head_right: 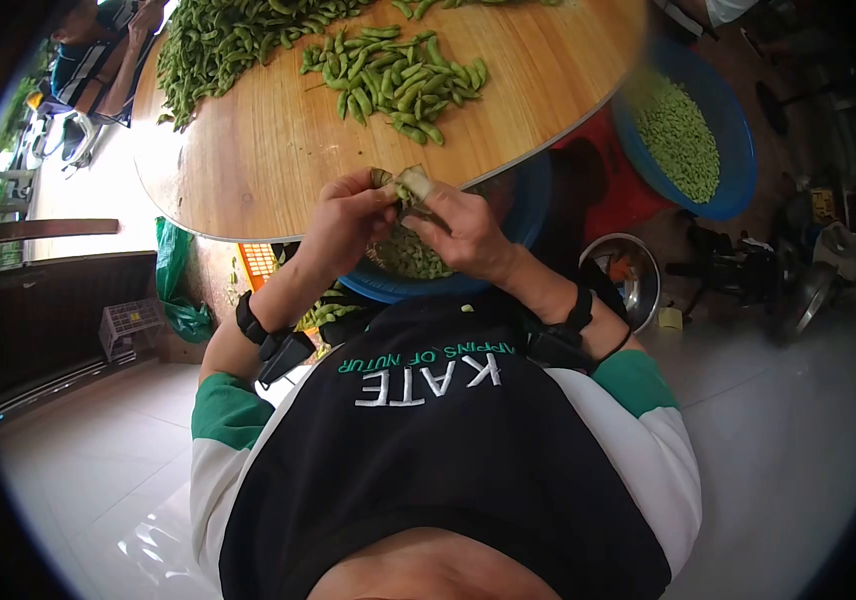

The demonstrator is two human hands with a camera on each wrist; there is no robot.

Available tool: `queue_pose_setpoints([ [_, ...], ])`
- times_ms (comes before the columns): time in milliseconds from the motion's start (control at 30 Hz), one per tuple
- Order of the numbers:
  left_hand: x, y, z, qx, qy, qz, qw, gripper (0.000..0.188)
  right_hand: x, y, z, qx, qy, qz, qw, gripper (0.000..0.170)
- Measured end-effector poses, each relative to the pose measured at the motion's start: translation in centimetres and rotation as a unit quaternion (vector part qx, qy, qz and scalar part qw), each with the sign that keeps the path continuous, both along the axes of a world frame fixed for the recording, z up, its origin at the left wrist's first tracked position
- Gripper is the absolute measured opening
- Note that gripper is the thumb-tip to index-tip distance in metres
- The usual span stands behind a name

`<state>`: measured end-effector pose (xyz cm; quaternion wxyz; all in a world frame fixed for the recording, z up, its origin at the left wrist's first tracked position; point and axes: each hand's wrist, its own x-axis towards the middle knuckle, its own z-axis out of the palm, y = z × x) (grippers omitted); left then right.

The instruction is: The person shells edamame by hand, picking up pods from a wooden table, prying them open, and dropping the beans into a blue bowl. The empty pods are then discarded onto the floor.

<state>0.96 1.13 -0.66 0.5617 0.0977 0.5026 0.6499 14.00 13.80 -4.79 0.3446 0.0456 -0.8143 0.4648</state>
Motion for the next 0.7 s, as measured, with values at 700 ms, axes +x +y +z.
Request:
queue_pose_setpoints([
  [700, 0.4, -2.4, 2.8, -0.14, 0.225, -0.129, 0.956, 0.01, 0.1, -1.1, 3.6, 0.122, -0.071, -0.028, 0.99, 0.026],
])
